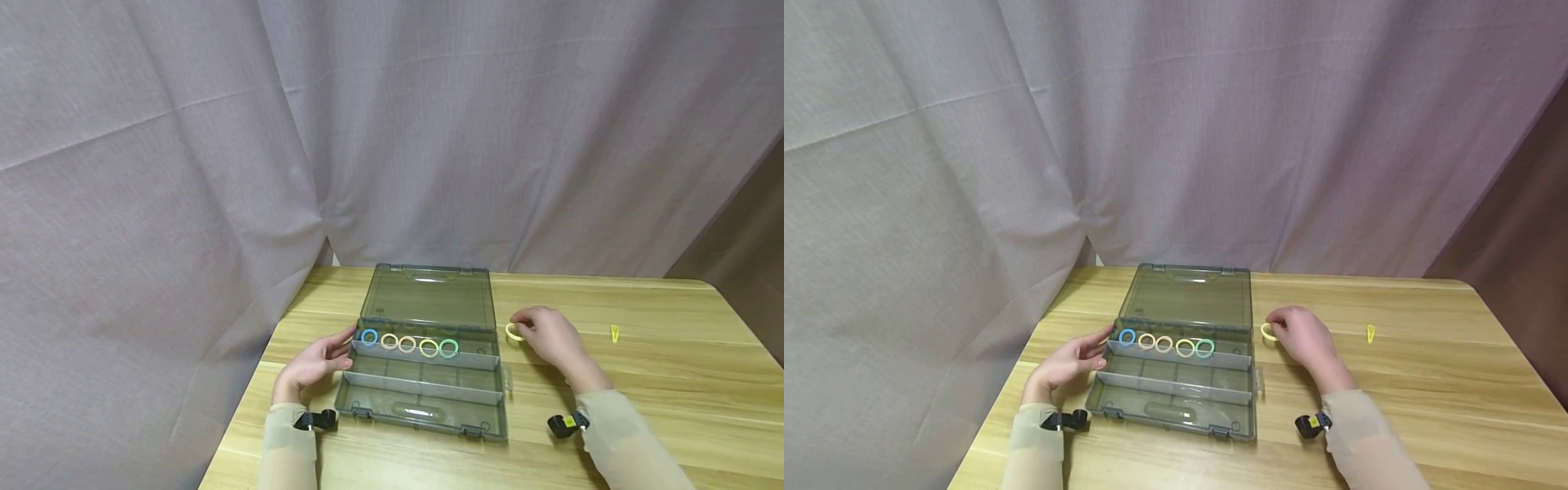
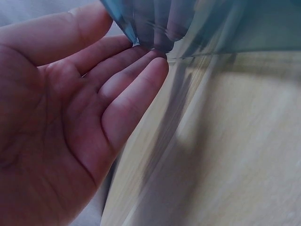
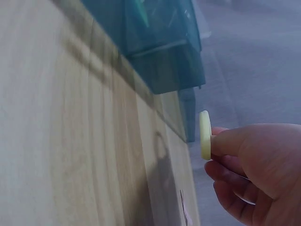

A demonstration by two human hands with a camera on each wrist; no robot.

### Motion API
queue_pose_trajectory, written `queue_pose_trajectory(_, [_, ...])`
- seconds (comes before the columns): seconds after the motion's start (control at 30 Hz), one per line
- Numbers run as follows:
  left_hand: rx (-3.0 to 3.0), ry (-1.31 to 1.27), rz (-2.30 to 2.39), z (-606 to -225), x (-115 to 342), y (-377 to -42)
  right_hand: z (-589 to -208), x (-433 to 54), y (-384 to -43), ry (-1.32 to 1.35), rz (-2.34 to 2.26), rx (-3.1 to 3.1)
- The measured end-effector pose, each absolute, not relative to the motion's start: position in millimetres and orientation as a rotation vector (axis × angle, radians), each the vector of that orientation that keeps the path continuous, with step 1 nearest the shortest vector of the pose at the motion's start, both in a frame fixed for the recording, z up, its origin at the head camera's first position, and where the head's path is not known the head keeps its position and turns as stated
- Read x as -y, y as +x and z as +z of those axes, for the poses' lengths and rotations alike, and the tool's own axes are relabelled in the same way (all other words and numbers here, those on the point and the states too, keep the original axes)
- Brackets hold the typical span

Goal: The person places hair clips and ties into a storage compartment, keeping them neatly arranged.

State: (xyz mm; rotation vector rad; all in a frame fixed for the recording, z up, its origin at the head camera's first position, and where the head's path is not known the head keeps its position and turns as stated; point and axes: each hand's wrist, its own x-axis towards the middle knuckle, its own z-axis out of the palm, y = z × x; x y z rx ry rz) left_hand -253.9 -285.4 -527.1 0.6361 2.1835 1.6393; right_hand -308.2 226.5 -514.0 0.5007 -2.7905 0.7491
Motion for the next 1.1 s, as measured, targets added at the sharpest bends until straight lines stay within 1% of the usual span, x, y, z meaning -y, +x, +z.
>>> queue_pose_trajectory(0.53, [-2.19,0.638,1.635,-528,285,-254,-500,-210,-279,0.474,0.816,2.629])
queue_pose_trajectory(1.1, [-2.195,0.629,1.628,-530,286,-254,-491,-190,-276,0.613,0.758,2.625])
